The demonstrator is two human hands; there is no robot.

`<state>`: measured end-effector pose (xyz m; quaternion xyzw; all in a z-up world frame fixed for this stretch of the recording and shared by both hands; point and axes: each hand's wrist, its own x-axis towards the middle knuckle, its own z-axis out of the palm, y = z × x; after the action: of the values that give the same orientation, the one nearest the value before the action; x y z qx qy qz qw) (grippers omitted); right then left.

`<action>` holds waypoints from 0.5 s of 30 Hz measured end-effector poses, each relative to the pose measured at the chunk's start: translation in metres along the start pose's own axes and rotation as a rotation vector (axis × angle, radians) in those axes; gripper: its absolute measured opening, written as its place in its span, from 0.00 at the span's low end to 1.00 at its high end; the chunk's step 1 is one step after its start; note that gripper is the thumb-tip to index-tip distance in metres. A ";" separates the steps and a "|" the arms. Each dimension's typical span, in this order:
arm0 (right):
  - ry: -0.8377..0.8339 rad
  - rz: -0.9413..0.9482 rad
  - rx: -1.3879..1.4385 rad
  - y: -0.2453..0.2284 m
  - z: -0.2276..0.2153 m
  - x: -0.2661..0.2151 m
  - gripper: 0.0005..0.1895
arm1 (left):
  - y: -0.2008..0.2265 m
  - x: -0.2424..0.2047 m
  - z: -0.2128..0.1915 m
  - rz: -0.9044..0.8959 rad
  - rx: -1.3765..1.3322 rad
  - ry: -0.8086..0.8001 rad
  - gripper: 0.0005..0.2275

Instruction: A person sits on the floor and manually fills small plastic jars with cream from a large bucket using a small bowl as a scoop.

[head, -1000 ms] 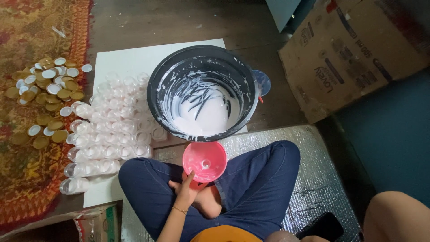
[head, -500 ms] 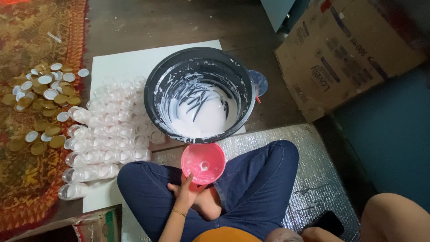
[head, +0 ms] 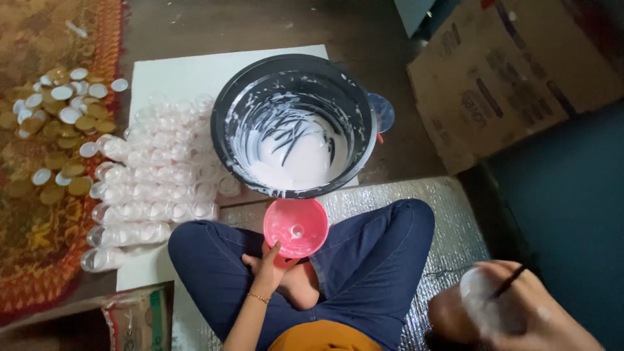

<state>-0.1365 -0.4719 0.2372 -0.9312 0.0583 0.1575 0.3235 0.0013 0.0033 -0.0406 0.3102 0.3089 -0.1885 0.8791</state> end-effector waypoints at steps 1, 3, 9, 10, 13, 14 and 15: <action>-0.008 -0.008 -0.006 0.032 0.008 0.003 0.62 | 0.003 -0.004 0.003 0.007 -0.010 0.006 0.28; 0.320 0.553 0.231 0.098 0.023 0.008 0.37 | 0.008 -0.009 0.012 -0.014 -0.003 -0.050 0.29; 0.233 0.726 0.538 0.468 0.108 0.007 0.15 | 0.014 -0.026 0.023 -0.001 -0.044 -0.036 0.27; 0.231 0.722 0.533 0.458 0.099 -0.006 0.15 | 0.009 -0.014 0.016 0.002 -0.050 -0.036 0.27; 0.344 0.740 0.482 0.426 0.105 -0.020 0.15 | -0.002 0.006 0.003 0.016 -0.068 0.048 0.42; 0.382 0.746 0.465 0.420 0.109 -0.028 0.15 | -0.001 0.004 0.005 0.017 -0.069 0.052 0.42; 0.421 0.754 0.450 0.413 0.115 -0.037 0.15 | 0.001 0.001 0.007 0.016 -0.067 0.055 0.43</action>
<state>-0.2872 -0.7241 -0.0768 -0.7638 0.4883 0.0555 0.4183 0.0059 -0.0003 -0.0367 0.2881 0.3366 -0.1623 0.8817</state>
